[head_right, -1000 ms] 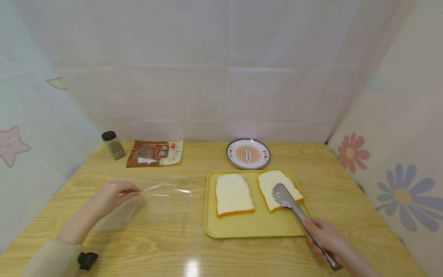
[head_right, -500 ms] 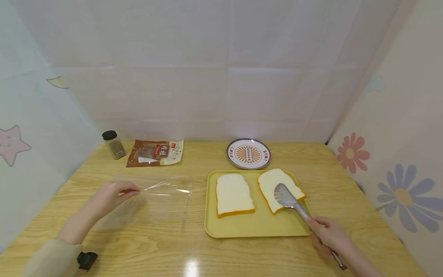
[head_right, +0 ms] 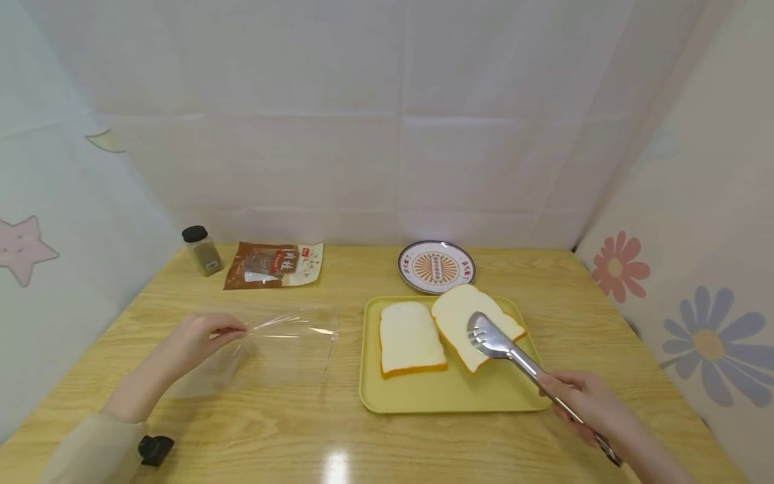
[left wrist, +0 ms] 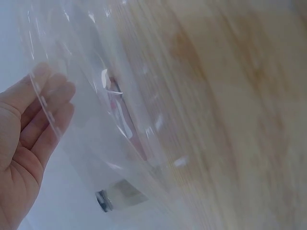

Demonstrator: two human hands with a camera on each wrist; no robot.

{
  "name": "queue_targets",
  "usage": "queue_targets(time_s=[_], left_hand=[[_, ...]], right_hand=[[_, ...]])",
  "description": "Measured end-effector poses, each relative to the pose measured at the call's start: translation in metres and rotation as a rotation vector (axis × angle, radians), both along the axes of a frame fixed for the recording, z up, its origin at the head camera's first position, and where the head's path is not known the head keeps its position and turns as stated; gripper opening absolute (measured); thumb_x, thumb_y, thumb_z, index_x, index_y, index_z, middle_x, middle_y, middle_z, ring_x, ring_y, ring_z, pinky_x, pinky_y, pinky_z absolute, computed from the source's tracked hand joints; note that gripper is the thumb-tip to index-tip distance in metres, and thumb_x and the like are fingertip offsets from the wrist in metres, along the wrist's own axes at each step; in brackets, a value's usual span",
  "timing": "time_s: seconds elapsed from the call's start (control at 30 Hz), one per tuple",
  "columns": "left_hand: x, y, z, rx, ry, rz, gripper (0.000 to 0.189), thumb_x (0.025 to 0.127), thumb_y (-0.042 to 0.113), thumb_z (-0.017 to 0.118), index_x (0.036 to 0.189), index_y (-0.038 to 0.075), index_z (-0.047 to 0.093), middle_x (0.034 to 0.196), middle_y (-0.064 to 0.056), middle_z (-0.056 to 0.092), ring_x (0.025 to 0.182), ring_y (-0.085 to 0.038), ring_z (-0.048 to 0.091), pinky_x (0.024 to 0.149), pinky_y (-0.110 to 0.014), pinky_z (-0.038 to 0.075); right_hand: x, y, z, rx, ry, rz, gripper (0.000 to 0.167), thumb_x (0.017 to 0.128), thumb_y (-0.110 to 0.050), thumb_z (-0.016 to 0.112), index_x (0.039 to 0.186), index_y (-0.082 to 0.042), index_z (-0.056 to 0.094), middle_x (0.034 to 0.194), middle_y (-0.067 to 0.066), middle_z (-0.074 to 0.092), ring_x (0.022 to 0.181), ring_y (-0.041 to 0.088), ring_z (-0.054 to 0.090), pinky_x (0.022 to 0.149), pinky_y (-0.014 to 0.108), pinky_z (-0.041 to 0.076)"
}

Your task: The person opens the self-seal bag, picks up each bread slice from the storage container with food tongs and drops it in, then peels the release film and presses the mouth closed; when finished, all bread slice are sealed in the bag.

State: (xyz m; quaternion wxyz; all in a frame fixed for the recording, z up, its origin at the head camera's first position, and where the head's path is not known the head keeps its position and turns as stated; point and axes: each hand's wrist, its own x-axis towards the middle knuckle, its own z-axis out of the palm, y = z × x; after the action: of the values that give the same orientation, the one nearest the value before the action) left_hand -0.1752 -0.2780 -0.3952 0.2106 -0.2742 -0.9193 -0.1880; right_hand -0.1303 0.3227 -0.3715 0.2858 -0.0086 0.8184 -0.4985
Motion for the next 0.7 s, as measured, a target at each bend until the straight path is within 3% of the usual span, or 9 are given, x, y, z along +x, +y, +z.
queue_targets(time_s=[0.23, 0.47, 0.7], left_hand=[[-0.001, 0.001, 0.0, 0.001, -0.024, 0.009, 0.012, 0.075, 0.001, 0.076, 0.081, 0.011, 0.073, 0.078, 0.004, 0.072, 0.069, -0.008, 0.065, 0.061, -0.023, 0.056], [-0.002, 0.001, -0.001, 0.011, -0.031, 0.005, 0.014, 0.074, 0.001, 0.076, 0.081, 0.012, 0.073, 0.078, 0.005, 0.071, 0.068, -0.006, 0.064, 0.06, -0.023, 0.055], [0.0, 0.002, 0.0, 0.012, -0.041, 0.006, 0.014, 0.074, 0.001, 0.076, 0.082, 0.012, 0.074, 0.079, 0.005, 0.071, 0.069, -0.007, 0.065, 0.061, -0.023, 0.056]], right_hand=[[-0.005, -0.018, 0.012, -0.036, 0.009, 0.109, 0.044, 0.101, -0.037, 0.041, 0.104, 0.006, 0.054, 0.061, -0.003, 0.045, 0.037, 0.005, 0.031, 0.031, 0.02, 0.032], [-0.014, -0.04, 0.016, -0.143, -0.019, 0.24, 0.047, 0.101, -0.03, 0.042, 0.099, 0.017, 0.044, 0.06, -0.004, 0.044, 0.035, 0.002, 0.032, 0.031, 0.019, 0.029], [-0.029, -0.064, 0.015, -0.117, 0.036, 0.345, 0.043, 0.102, -0.029, 0.042, 0.105, 0.012, 0.054, 0.06, -0.004, 0.046, 0.035, 0.0, 0.032, 0.032, 0.016, 0.03]])
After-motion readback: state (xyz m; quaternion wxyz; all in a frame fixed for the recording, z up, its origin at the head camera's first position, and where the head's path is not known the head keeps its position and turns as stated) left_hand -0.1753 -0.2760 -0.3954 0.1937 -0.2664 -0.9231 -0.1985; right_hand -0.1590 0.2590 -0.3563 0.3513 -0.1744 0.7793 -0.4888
